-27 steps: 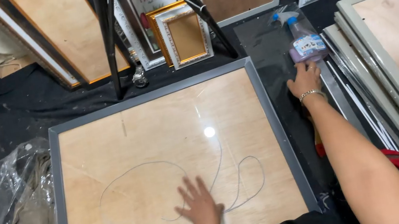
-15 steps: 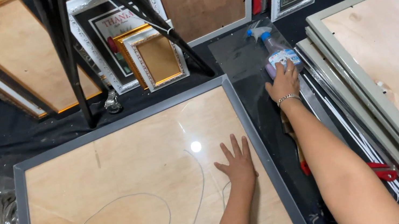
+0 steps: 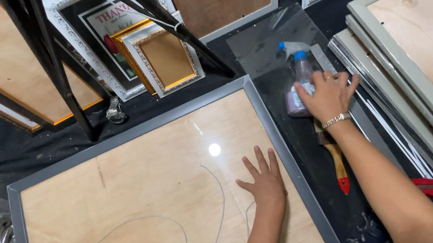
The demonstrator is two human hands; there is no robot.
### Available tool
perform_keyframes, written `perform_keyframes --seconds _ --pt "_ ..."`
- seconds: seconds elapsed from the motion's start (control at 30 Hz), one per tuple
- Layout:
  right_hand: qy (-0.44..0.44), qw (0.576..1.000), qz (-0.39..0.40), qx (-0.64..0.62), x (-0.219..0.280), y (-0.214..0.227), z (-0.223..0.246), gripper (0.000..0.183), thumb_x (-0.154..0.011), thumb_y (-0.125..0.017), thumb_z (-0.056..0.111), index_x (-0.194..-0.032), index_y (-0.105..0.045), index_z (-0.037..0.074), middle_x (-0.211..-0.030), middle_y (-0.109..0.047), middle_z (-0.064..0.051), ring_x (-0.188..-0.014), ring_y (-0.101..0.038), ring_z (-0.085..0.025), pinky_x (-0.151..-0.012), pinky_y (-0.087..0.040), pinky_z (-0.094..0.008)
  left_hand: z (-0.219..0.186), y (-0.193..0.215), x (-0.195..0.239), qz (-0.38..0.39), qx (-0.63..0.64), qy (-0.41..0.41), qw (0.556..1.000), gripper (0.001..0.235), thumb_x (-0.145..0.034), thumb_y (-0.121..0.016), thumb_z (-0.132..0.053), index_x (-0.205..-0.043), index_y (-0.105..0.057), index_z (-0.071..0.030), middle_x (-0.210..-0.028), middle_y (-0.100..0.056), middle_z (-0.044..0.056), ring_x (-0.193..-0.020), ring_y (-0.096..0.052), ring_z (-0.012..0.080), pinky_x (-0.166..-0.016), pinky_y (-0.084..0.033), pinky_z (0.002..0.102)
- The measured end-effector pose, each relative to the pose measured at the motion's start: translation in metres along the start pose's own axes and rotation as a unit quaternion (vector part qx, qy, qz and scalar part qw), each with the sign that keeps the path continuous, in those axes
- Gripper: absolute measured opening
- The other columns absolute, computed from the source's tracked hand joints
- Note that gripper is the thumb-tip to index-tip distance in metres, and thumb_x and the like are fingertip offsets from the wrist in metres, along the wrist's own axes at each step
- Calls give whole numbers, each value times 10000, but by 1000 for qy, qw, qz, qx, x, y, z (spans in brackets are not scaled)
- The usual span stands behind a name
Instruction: The person sprays a cleaning solution onto a framed glass panel and wipes the surface with a cloth. They repeatedly spray and wipe different areas of the glass, focusing on removing smudges and residue.
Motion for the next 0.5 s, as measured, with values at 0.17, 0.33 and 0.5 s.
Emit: perform_keyframes --seconds 0.17,0.33,0.5 --pt "-170 961 152 -154 -57 -103 -32 770 -903 -577 822 -1250 -564 135 -1287 -584 -172 -1233 -545 -415 -990 -457 -612 1 -2 -4 -6 -9 5 1000 1195 -843 -795 -120 -1675 60 -193 -1730 208 142 -1552 132 522 -1060 -148 903" --pt "-255 922 254 -144 -59 -127 -11 859 -718 -747 595 -1358 -530 66 -1293 -595 -247 -1188 -593 -456 -887 -496 -693 1 -2 -1 -8 -14 5 1000 1152 -867 -774 -125 -1679 42 -181 -1734 188 150 -1554 119 525 -1065 -147 899" --pt "-177 928 219 -244 -21 -30 26 707 -683 -830 452 -1254 -622 90 -1229 -611 -199 -1225 -599 -406 -1035 -478 -510 1 -5 -6 -12 -1 3 1000 1177 -853 -783 -117 -1678 54 -192 -1731 204 138 -1551 136 520 -1060 -129 904"
Point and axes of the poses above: each hand's wrist, its own x-axis away from the middle knuckle, its own y-axis out of the back of the hand, z = x × y, the point moved 4 cm from there along -x, towards the middle knuckle
